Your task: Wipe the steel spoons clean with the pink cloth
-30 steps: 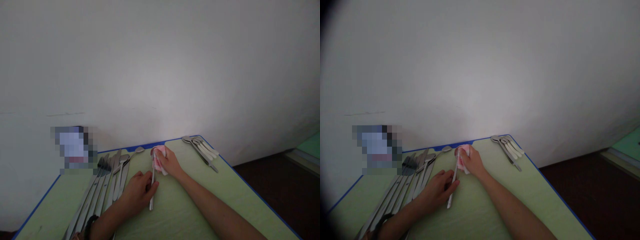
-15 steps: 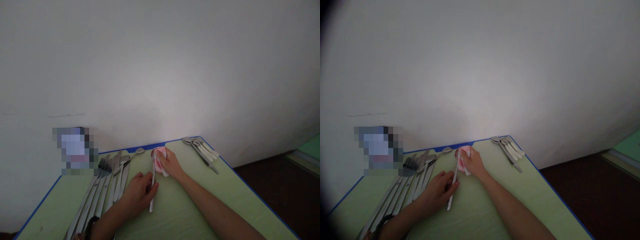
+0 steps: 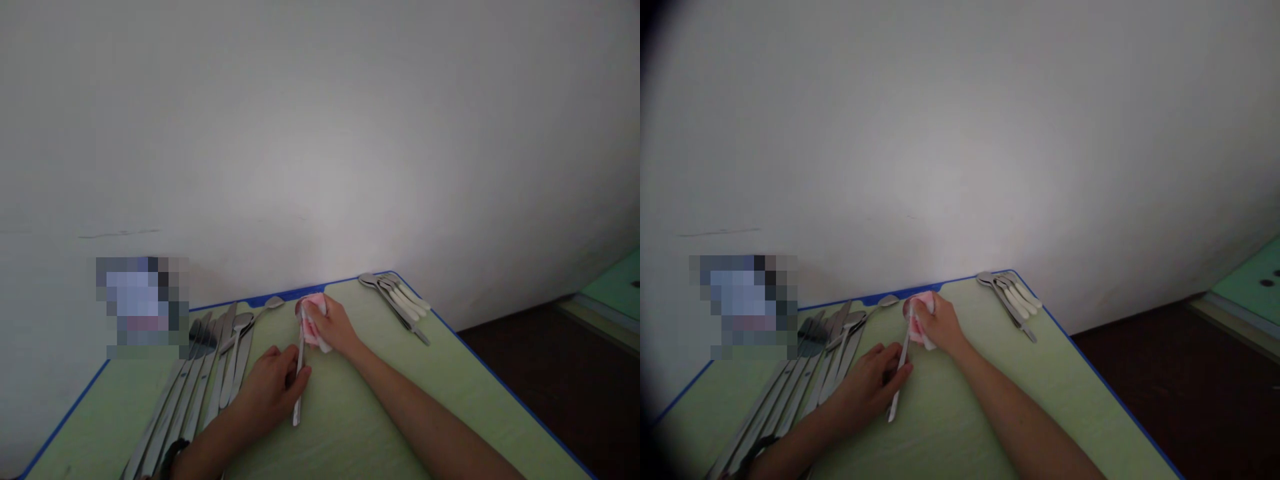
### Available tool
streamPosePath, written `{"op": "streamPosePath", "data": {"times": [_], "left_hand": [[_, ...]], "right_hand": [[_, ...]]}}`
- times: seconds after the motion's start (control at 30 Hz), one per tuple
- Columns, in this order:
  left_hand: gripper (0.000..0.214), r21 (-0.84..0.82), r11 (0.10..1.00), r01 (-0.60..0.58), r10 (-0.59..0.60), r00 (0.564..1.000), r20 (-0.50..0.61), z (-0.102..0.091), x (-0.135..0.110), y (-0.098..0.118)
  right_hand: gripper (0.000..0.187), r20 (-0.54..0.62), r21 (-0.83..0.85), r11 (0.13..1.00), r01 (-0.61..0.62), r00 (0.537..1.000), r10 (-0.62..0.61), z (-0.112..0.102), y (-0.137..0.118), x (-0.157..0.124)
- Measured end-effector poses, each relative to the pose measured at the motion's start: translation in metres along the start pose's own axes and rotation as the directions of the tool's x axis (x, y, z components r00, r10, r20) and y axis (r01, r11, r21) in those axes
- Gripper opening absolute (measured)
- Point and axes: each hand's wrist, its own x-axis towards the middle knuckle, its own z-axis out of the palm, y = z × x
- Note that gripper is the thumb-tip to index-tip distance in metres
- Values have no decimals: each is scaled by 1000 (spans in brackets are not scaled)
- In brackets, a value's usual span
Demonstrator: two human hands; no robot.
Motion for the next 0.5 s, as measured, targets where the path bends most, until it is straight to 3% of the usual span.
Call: {"op": "streamPosePath", "data": {"times": [0.5], "left_hand": [[22,20,1000,21,-22,999,29,-1,1,1]], "right_hand": [[34,26,33,999,-38,999,37,-3,-2,2]]}}
